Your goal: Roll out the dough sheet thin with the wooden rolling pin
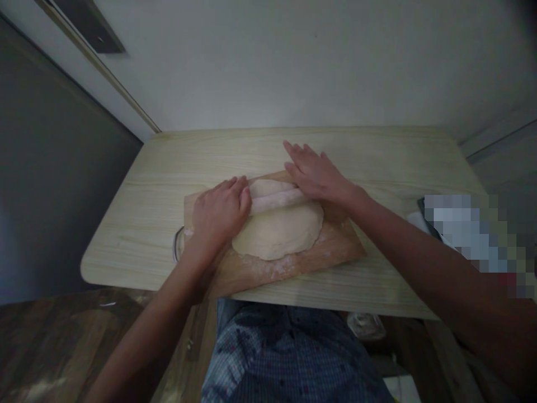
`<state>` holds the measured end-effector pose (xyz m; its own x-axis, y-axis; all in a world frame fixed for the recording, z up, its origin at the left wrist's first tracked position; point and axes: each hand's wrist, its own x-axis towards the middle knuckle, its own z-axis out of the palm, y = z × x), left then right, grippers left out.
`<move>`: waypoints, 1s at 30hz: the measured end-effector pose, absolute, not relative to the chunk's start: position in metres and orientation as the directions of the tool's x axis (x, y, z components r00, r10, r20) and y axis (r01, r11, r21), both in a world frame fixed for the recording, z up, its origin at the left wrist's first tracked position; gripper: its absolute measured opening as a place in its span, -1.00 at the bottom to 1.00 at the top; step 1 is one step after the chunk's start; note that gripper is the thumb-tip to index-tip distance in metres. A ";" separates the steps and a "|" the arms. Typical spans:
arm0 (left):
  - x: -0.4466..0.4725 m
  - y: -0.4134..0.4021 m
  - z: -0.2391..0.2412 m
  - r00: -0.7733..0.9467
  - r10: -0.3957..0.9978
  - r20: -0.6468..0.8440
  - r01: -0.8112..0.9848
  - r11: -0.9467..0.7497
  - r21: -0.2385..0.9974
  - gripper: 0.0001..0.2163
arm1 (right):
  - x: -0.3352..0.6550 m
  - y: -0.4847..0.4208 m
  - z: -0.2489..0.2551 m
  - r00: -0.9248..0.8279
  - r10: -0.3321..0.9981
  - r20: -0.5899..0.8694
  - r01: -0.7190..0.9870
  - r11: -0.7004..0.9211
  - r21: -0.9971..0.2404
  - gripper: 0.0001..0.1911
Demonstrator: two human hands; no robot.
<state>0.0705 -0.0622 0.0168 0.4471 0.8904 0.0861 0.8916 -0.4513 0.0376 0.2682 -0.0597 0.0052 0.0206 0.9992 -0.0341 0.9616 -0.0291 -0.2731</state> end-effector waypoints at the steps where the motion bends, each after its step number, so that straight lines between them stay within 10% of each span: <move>1: 0.071 -0.059 0.018 0.433 0.899 0.064 0.899 -0.436 0.044 -0.60 | 0.268 -0.056 0.003 0.035 0.999 -0.009 0.961 -0.036 -0.273 -0.43; 13: 0.074 -0.022 0.022 0.390 0.916 -0.095 0.916 -0.375 0.142 -0.58 | 0.268 -0.028 -0.004 0.143 0.970 0.197 0.946 -0.076 -0.316 -0.47; 30: 0.068 -0.082 0.008 0.431 0.874 0.223 0.897 -0.441 -0.003 -0.59 | 0.257 -0.097 0.000 0.131 0.967 0.218 0.966 -0.075 -0.249 -0.48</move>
<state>0.0680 -0.0820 0.0079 0.4307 0.8745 0.2231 0.8974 -0.4412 -0.0034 0.2566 -0.0973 0.0005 0.1313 0.9670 0.2184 0.9656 -0.0749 -0.2492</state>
